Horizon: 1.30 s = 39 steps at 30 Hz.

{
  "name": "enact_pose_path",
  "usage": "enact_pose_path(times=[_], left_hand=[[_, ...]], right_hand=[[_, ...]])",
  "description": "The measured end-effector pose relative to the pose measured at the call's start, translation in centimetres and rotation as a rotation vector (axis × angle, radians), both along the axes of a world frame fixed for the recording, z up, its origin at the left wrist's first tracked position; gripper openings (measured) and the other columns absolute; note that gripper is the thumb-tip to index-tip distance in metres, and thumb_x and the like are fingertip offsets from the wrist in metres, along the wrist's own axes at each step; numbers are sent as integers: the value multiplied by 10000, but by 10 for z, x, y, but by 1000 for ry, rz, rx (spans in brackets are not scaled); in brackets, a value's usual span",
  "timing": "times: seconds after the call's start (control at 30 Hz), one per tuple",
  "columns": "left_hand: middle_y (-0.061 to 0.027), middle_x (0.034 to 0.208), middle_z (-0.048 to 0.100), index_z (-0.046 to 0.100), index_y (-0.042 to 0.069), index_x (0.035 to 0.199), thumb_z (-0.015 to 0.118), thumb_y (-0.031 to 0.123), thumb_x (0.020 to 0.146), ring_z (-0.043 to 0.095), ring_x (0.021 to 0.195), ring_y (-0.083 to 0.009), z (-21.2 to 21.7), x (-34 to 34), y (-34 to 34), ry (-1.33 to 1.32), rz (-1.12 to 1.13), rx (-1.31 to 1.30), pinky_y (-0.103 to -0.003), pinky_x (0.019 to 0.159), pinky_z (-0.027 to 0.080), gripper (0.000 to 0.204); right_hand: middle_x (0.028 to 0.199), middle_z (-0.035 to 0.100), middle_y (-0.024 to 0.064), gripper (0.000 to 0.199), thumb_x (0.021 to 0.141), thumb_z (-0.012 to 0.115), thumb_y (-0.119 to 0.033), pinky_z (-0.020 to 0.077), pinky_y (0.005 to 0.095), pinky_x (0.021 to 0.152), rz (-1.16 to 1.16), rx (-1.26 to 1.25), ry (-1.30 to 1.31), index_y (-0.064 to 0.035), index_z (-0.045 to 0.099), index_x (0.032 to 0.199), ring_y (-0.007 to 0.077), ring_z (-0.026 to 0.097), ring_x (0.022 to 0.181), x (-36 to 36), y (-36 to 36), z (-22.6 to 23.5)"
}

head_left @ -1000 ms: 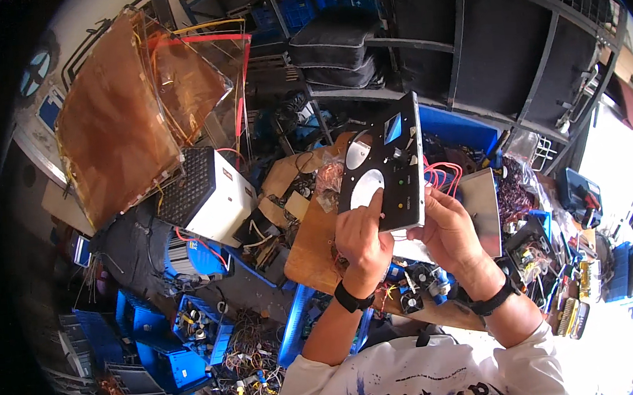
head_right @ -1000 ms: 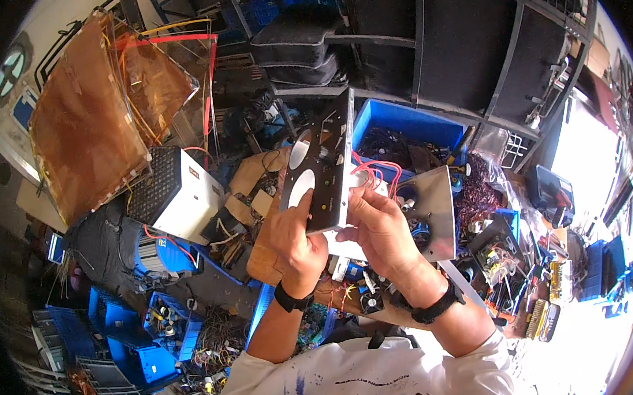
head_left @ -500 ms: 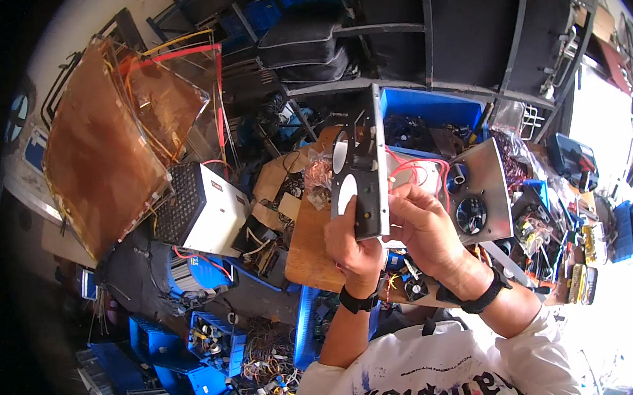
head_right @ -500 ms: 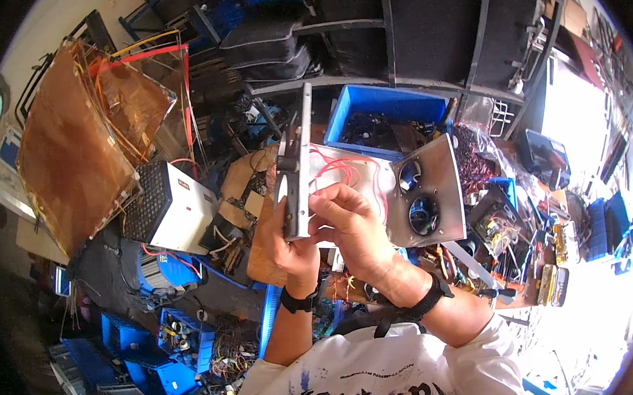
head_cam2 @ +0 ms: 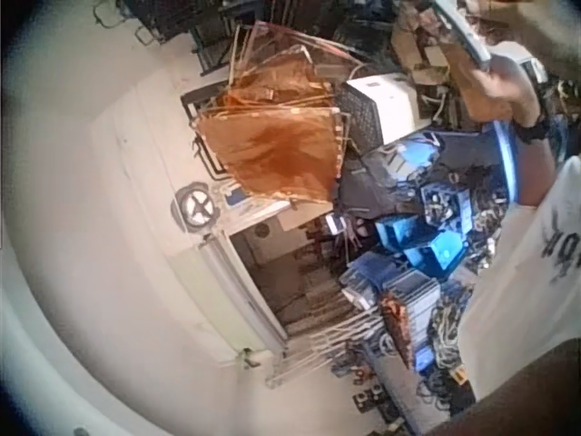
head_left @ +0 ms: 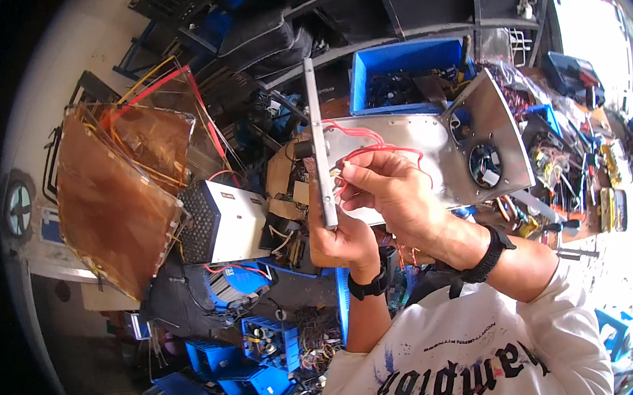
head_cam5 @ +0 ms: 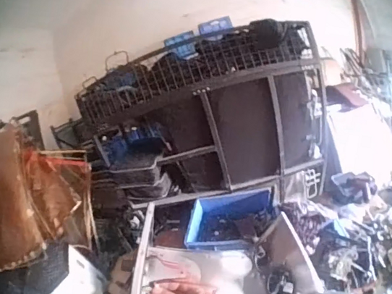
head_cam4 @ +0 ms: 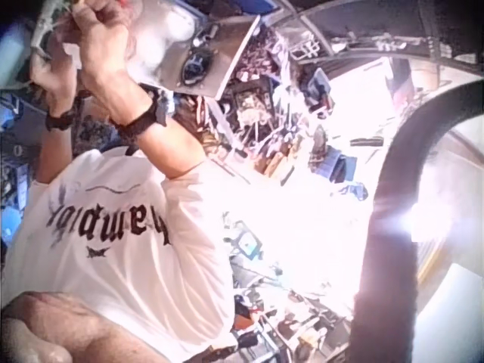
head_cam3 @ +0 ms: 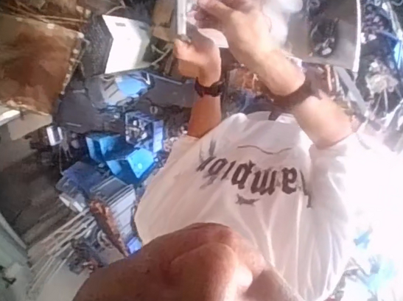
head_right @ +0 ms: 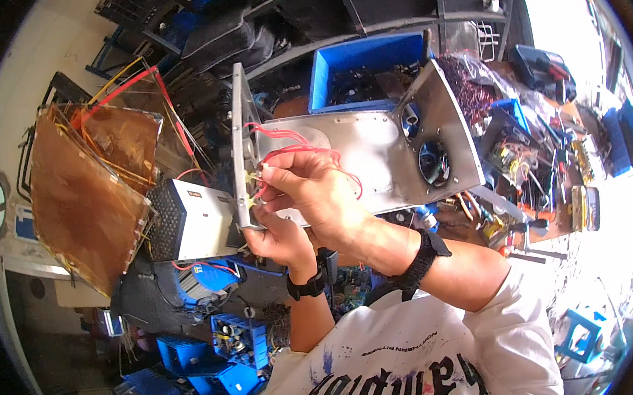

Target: The person uses pliers to strip wires from a small electronic component and then places it into a blue crate. They then pick up a circular metal part and a black plastic piece, inspecting them briefly before placing them in the crate. Finally, they use pliers to cut red wires attached to a metal casing.

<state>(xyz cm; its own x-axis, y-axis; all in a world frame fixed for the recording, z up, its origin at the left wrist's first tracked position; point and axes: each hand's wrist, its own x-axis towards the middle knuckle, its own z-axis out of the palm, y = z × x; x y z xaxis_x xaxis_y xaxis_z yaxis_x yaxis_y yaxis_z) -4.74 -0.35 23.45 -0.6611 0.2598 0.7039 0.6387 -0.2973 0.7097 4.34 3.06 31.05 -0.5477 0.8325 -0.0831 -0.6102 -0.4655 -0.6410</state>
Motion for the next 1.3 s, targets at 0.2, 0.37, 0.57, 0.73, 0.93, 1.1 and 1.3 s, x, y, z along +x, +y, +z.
enact_pose_path(times=[0.2,0.37,0.57,0.73,0.93,1.1,1.3], left_hand=[[-117,864,706,650,-37,1037,586,151,871,676,735,-183,2,3,-3,-83,12,-16,-313,645,537,259],[-73,857,712,666,-2,1022,657,230,843,661,718,-139,8,10,-5,-38,102,-97,-280,632,517,293],[-69,869,719,670,7,1024,667,253,851,677,739,-143,8,6,-6,-255,-116,26,-277,636,520,300],[-83,867,720,670,8,1023,649,198,870,684,735,-158,20,24,1,-510,-145,95,-285,629,517,244],[-112,870,717,670,-14,1005,655,147,862,681,726,-175,2,7,-4,-148,66,-56,-300,621,515,216],[-121,888,717,669,-23,1008,630,100,855,686,734,-193,14,15,-1,-537,-160,197,-306,627,521,200],[-143,938,712,661,-42,1051,578,27,869,703,773,-241,7,15,-7,-30,-2,11,-314,657,538,211]], right_hand=[[848,634,57,142,946,586,-163,526,278,718,38,-9,24,-27,588,987,134,621,755,1,-11,1],[936,628,59,164,967,552,-198,512,286,745,81,-45,22,-42,574,1012,138,608,821,3,-18,-3],[1009,624,65,164,940,586,-138,509,282,757,56,-71,183,-36,569,1067,144,599,864,3,-20,2],[998,637,70,176,909,611,-68,510,273,759,32,-113,193,-18,576,1074,140,604,852,1,-17,-3],[942,645,64,91,888,627,-38,508,265,758,38,-56,330,-35,600,975,127,605,838,0,-20,-9],[896,630,44,97,885,639,-56,492,260,715,50,-50,263,-65,594,971,120,590,774,5,-20,1],[819,607,13,191,871,678,-138,484,246,642,-25,35,33,-46,588,1012,87,559,697,17,-11,5]])
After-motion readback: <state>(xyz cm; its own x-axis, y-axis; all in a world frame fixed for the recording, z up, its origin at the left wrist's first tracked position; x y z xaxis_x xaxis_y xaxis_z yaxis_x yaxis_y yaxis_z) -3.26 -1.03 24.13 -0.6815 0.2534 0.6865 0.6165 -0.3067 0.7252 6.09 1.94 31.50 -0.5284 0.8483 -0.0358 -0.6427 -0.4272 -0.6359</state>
